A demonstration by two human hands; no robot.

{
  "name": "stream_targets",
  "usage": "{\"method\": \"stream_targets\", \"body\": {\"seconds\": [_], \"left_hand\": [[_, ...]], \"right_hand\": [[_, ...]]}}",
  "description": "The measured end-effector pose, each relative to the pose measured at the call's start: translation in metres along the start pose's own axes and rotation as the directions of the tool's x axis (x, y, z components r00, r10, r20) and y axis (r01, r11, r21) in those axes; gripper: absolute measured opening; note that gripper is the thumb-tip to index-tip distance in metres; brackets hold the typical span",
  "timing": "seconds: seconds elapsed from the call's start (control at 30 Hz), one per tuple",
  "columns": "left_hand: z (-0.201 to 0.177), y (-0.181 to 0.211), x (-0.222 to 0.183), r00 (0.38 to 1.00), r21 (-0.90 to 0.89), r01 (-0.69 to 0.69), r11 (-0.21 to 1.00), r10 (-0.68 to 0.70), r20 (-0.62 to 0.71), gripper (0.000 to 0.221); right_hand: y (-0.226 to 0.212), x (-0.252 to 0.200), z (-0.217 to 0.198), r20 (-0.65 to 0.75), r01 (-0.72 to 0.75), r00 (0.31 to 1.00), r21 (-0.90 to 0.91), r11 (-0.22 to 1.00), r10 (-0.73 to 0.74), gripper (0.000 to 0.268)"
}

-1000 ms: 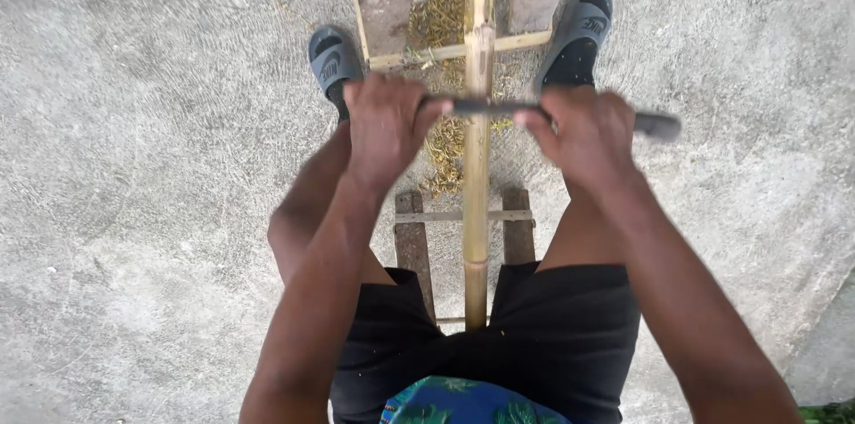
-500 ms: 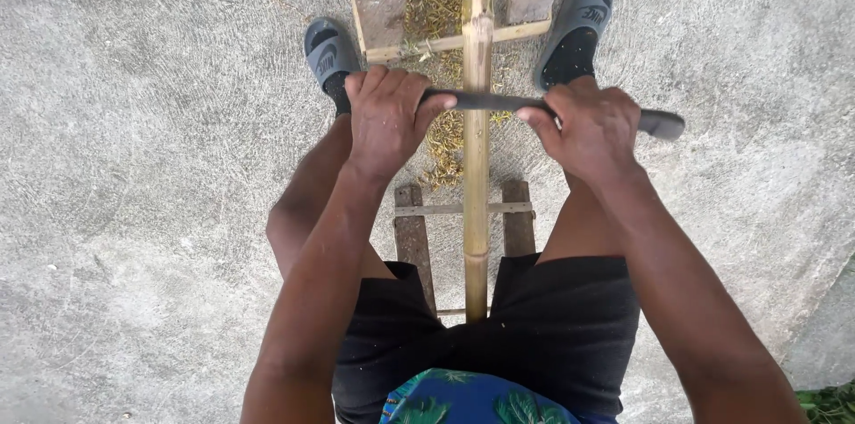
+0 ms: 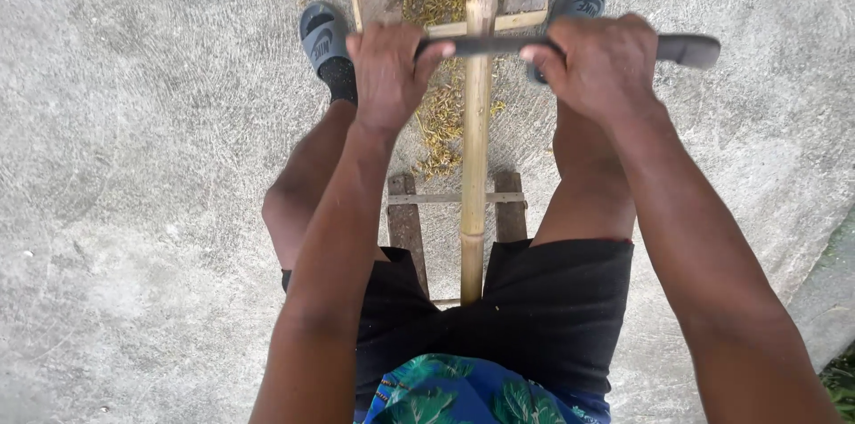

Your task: Scraping the outer layer of a bamboo pole with a machete while sitting on a wooden frame.

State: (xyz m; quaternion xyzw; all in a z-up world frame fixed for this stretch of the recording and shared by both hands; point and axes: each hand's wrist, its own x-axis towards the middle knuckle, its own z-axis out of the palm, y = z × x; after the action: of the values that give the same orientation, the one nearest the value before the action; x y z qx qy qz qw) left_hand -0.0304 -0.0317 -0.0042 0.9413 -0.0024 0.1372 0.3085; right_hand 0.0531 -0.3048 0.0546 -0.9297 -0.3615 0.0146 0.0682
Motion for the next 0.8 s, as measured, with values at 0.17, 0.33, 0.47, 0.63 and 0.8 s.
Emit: {"method": "stream_targets", "body": {"seconds": [0.17,0.33,0.47,0.63,0.8], "left_hand": [[-0.013,0.009,-0.012,0.998,0.064,-0.052,0.997,0.051,0.023,0.052],[-0.051,0.052,-0.088,0.987,0.068,0.026,0.997,-0.036,0.155,0.044],[-0.079,0.076,-0.116,0.971,0.12,0.043,0.992,-0.069,0.228,0.034],[-0.083,0.07,-0.114,0.905,0.217,-0.061,0.974,-0.038,0.424,0.022],[-0.085,0.066,-0.106,0.809,0.322,-0.195,0.926,-0.033,0.587,0.016]], "right_hand": [[-0.008,-0.028,0.027,-0.111,-0.014,0.994,0.072,0.997,0.022,0.06],[-0.058,-0.1,0.02,0.107,-0.089,0.992,0.169,0.982,0.072,0.06],[-0.092,-0.126,0.003,0.019,-0.097,0.995,0.238,0.966,0.095,0.045],[-0.102,-0.128,-0.021,-0.121,-0.069,0.988,0.223,0.972,0.098,0.024],[-0.074,-0.138,-0.014,0.021,-0.125,0.992,0.144,0.982,0.123,0.025]]}}
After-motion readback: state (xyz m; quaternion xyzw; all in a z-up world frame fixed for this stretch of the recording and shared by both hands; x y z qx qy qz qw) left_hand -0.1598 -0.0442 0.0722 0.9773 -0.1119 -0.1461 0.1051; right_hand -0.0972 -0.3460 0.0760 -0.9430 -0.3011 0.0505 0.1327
